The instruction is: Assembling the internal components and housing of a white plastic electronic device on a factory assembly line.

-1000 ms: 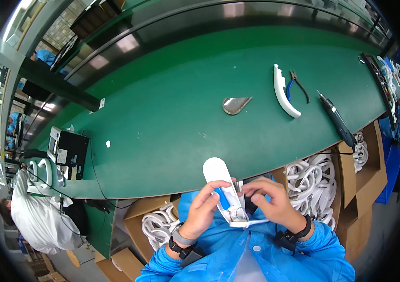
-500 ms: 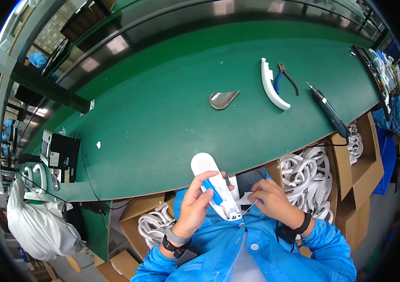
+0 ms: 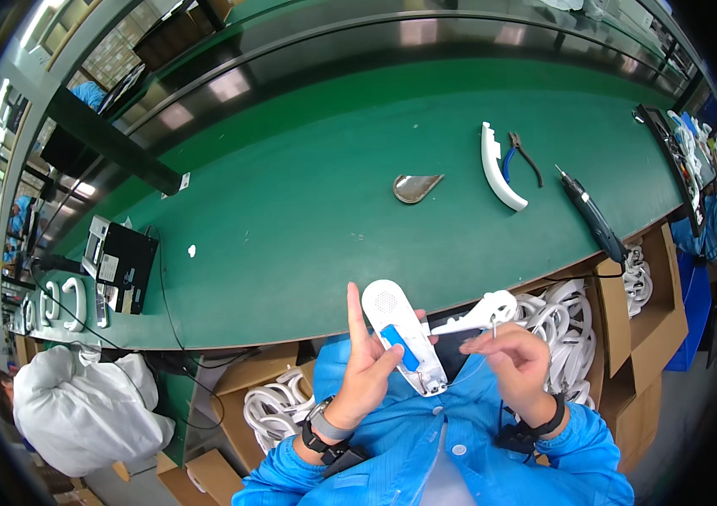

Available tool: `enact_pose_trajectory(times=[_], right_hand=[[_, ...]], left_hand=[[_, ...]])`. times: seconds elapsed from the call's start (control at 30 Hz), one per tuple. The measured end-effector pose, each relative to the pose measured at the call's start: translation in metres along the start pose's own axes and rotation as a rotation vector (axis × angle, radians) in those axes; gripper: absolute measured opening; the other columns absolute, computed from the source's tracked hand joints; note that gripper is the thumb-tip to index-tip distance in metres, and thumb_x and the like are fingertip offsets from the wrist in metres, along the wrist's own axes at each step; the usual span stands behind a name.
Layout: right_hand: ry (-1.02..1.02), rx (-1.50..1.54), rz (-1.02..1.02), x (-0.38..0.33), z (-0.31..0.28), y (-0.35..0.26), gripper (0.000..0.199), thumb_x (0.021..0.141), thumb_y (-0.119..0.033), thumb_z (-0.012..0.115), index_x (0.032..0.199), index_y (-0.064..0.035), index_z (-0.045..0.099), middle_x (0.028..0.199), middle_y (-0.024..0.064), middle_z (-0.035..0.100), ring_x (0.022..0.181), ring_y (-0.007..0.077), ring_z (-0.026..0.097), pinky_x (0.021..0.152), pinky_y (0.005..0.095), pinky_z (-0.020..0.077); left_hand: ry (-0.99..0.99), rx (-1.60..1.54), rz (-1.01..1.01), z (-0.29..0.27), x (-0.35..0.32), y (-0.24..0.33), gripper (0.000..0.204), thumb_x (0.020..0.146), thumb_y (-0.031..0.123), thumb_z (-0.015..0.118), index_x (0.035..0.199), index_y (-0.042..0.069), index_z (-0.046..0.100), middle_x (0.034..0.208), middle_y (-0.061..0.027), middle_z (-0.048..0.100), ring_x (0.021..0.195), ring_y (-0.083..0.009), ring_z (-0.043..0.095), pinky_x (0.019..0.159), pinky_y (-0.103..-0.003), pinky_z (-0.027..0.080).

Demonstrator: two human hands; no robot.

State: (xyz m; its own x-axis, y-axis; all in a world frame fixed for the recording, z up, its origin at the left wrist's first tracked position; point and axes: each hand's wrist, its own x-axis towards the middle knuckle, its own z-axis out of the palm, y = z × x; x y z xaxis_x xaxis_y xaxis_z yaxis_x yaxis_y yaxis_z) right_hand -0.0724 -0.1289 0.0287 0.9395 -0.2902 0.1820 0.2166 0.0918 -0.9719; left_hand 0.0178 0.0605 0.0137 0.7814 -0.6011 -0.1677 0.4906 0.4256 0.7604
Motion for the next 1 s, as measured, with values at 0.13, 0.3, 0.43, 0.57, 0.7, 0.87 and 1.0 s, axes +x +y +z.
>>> enact_pose_trajectory(times=[0.13, 0.3, 0.43, 0.57, 0.7, 0.87, 1.0], right_hand=[[-0.072, 0.186, 0.147, 0.019, 0.025, 0.003, 0.011, 0.093, 0.002, 0.052, 0.096, 0.0053, 0.062, 0.092, 0.0141, 0.065, 0.086, 0.0177, 0.064, 0.078, 0.0290, 0.0507], [-0.225, 0.037, 0.200, 0.035, 0.038, 0.017, 0.011, 0.090, 0.002, 0.052, 0.093, 0.0022, 0.063, 0.079, 0.0067, 0.064, 0.069, 0.0098, 0.059, 0.062, 0.0241, 0.0465], [-0.248, -0.351, 0.003, 0.040, 0.043, 0.021, 0.013, 0.086, 0.002, 0.057, 0.097, 0.0005, 0.064, 0.072, 0.0055, 0.062, 0.060, 0.0079, 0.055, 0.053, 0.0217, 0.0429], [-0.195, -0.359, 0.123, 0.042, 0.048, 0.016, 0.014, 0.088, 0.002, 0.058, 0.101, 0.0027, 0.061, 0.083, 0.0044, 0.064, 0.068, 0.0081, 0.059, 0.060, 0.0228, 0.0479], [-0.035, -0.208, 0.253, 0.040, 0.052, 0.021, 0.025, 0.085, 0.003, 0.063, 0.111, 0.0025, 0.061, 0.083, 0.0043, 0.064, 0.070, 0.0069, 0.060, 0.062, 0.0211, 0.0491], [0.026, -0.210, 0.165, 0.040, 0.054, 0.031, 0.035, 0.082, 0.002, 0.068, 0.116, -0.0005, 0.064, 0.080, 0.0043, 0.064, 0.065, 0.0073, 0.059, 0.055, 0.0210, 0.0472], [-0.013, -0.298, 0.103, 0.041, 0.053, 0.026, 0.032, 0.082, 0.003, 0.068, 0.114, -0.0008, 0.066, 0.082, 0.0050, 0.066, 0.067, 0.0074, 0.060, 0.055, 0.0205, 0.0466]], left_hand=[[0.008, 0.105, -0.017, -0.009, -0.005, -0.002, 0.080, 0.095, 0.000, 0.041, 0.155, 0.021, -0.009, 0.143, -0.0225, 0.042, 0.119, -0.0297, 0.056, 0.098, -0.041, 0.048], [0.062, -0.046, -0.116, -0.020, -0.011, -0.004, 0.061, 0.101, 0.016, 0.039, 0.155, 0.009, 0.011, 0.144, -0.0108, 0.043, 0.118, -0.0186, 0.055, 0.091, -0.033, 0.050], [0.007, 0.127, -0.084, -0.023, -0.008, -0.006, 0.067, 0.099, 0.011, 0.048, 0.154, 0.007, 0.011, 0.143, -0.0106, 0.043, 0.124, -0.0179, 0.049, 0.097, -0.031, 0.045], [-0.016, 0.155, 0.012, -0.023, -0.003, -0.009, 0.070, 0.094, 0.002, 0.056, 0.151, 0.002, 0.016, 0.143, -0.0110, 0.042, 0.130, -0.0197, 0.044, 0.106, -0.033, 0.037], [-0.007, 0.192, -0.015, -0.026, 0.001, -0.010, 0.067, 0.093, 0.001, 0.055, 0.150, 0.001, 0.019, 0.143, -0.0114, 0.042, 0.131, -0.0205, 0.042, 0.109, -0.035, 0.033], [-0.001, 0.193, -0.029, -0.026, 0.004, -0.009, 0.062, 0.094, -0.001, 0.050, 0.149, 0.001, 0.020, 0.143, -0.0115, 0.042, 0.133, -0.0204, 0.040, 0.111, -0.035, 0.031], [-0.007, 0.177, -0.015, -0.022, 0.005, -0.009, 0.060, 0.095, -0.001, 0.048, 0.149, 0.001, 0.021, 0.143, -0.0115, 0.041, 0.133, -0.0203, 0.040, 0.112, -0.035, 0.030]])
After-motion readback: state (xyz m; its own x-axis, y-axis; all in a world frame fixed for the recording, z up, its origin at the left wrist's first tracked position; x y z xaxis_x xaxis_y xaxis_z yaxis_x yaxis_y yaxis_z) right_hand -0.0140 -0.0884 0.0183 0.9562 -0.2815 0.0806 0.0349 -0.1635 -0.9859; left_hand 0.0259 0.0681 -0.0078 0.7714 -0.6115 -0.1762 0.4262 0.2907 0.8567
